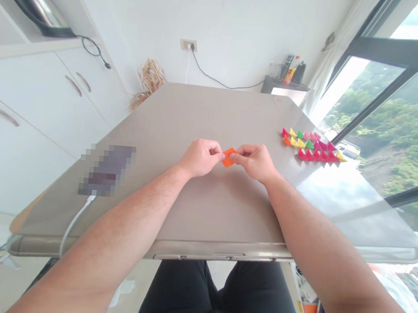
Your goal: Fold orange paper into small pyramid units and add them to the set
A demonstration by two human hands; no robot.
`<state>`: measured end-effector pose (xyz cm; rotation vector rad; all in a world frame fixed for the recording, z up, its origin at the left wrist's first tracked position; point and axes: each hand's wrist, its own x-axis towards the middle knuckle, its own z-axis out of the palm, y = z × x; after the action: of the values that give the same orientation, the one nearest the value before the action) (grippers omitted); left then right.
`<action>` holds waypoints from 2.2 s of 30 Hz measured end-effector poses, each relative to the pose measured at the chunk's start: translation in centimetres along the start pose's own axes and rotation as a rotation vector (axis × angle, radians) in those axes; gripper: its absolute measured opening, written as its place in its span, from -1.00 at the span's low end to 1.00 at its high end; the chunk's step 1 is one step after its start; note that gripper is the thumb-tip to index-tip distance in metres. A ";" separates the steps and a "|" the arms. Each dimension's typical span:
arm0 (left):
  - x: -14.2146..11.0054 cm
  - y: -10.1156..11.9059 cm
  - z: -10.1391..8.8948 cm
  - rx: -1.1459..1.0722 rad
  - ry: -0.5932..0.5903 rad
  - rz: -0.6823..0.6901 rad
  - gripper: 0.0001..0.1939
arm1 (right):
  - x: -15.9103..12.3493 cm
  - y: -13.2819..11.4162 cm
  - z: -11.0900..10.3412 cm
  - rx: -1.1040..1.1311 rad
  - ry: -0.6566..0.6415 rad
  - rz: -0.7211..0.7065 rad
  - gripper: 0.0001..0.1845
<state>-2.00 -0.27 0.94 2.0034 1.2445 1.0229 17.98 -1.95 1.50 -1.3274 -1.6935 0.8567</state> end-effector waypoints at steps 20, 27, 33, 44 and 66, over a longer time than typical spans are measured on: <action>0.3 0.2 1.8 -0.798 0.187 -0.249 -0.77 | -0.1 -0.9 2.5 0.368 0.026 0.036 -0.74; 0.6 0.1 1.8 -0.942 0.199 -0.335 -0.77 | -0.3 -1.0 3.1 0.192 0.186 -0.055 -0.84; 0.2 0.8 2.0 -0.898 0.184 -0.295 -0.78 | -0.5 -0.9 3.5 -0.050 0.259 -0.105 -0.79; 0.2 1.2 2.0 -0.887 0.223 -0.298 -0.78 | -0.7 -0.8 3.6 0.026 0.177 -0.106 -0.73; 0.1 0.8 2.5 -0.787 0.251 -0.146 -0.80 | -0.2 -1.3 3.4 0.449 0.225 -0.043 -0.81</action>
<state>0.46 -0.70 0.21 1.1920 0.8789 1.4369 14.46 -2.58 1.09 -1.0324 -1.2582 0.9557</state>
